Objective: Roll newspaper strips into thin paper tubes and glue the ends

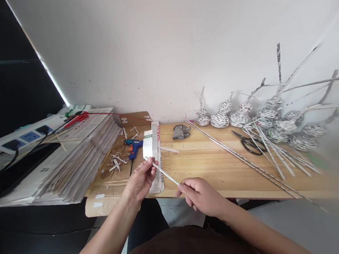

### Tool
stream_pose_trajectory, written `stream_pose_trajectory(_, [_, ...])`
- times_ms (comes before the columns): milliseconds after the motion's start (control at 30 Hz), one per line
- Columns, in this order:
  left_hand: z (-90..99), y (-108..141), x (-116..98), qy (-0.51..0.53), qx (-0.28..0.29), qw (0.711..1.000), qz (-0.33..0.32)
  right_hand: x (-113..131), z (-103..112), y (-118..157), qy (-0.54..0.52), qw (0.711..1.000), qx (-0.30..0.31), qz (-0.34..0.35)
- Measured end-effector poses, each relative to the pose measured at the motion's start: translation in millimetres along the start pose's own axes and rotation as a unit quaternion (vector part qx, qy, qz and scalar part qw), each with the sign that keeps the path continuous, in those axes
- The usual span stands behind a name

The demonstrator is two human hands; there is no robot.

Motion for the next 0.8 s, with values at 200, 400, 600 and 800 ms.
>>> stream_pose_trajectory(200, [-1.9,2,-3,-0.020,0.004,1.000,-0.017,-1,-1,2,-0.052,0.999,0.000,0.002])
stream_pose_trajectory(400, [-4.5,4,-8,-0.029,0.003,0.999,-0.029,-11,-15,5,-0.154,0.985,0.073,-0.038])
stream_pose_trajectory(600, [-2.2,5,-9,-0.031,-0.001,0.999,-0.034,2,3,5,0.030,0.998,-0.030,0.053])
stream_pose_trajectory(800, [-1.4,5,-10,-0.015,0.004,1.000,-0.023,-2,-15,11,-0.108,0.990,0.092,-0.010])
Point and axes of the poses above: each hand's wrist, its own y-axis away from the middle knuckle, its own z-axis out of the back of the hand, x = y × z, the point moved 8 cm from there along -y, towards the middle knuckle, and after that the axes turned 7 degrees about z, right-handed, at the moved point
